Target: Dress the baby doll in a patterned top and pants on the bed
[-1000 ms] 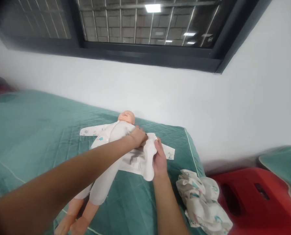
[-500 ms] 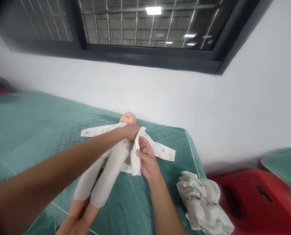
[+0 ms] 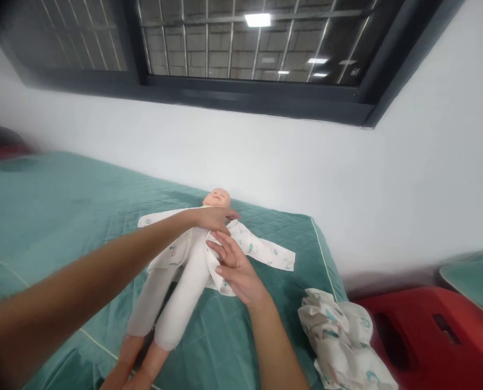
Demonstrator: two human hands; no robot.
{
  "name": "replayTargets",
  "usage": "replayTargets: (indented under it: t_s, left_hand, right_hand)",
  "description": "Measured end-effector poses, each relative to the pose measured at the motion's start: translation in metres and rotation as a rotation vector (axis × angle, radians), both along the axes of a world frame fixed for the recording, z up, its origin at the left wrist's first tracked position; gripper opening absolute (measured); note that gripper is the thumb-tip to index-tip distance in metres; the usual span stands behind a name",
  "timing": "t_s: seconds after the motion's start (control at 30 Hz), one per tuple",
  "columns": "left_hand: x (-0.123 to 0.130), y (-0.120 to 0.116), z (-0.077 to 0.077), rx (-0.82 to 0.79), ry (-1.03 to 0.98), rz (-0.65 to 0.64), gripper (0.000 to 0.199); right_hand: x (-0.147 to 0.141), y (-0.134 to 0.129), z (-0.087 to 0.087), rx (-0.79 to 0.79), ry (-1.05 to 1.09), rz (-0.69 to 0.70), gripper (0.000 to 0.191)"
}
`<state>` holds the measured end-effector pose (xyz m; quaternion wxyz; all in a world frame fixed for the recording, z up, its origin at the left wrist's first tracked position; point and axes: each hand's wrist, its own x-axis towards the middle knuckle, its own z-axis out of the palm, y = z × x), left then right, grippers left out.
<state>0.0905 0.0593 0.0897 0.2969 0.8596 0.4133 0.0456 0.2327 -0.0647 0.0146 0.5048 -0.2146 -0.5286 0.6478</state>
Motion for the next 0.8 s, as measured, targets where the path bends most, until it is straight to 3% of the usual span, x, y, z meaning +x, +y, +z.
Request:
replayTargets:
  t_s: [0.2, 0.3, 0.43, 0.57, 0.63, 0.8]
  left_hand:
    - [-0.005, 0.014, 0.001, 0.174, -0.113, 0.113, 0.055]
    - [-0.013, 0.023, 0.002, 0.21, -0.199, 0.187, 0.048]
    - [-0.028, 0.031, -0.006, 0.23, -0.226, 0.299, 0.039]
    - [-0.035, 0.029, -0.022, 0.239, -0.255, 0.393, 0.028]
    - [-0.035, 0.028, -0.028, 0.239, -0.277, 0.418, 0.025]
    - [-0.032, 0.029, -0.037, 0.226, -0.304, 0.444, 0.02]
  right_hand:
    - [0.002, -0.008, 0.009, 0.02, -0.027, 0.079, 0.072]
    - [0.011, -0.003, 0.007, -0.001, -0.123, 0.12, 0.063]
    - [0.02, 0.01, -0.006, 0.089, -0.382, -0.106, 0.042]
    - [0.01, 0.01, -0.014, 0.259, -0.686, -0.266, 0.059]
    - [0.004, 0.004, -0.011, 0.315, -0.817, -0.315, 0.057]
    - [-0.004, -0.01, 0.008, 0.481, -1.055, -0.312, 0.032]
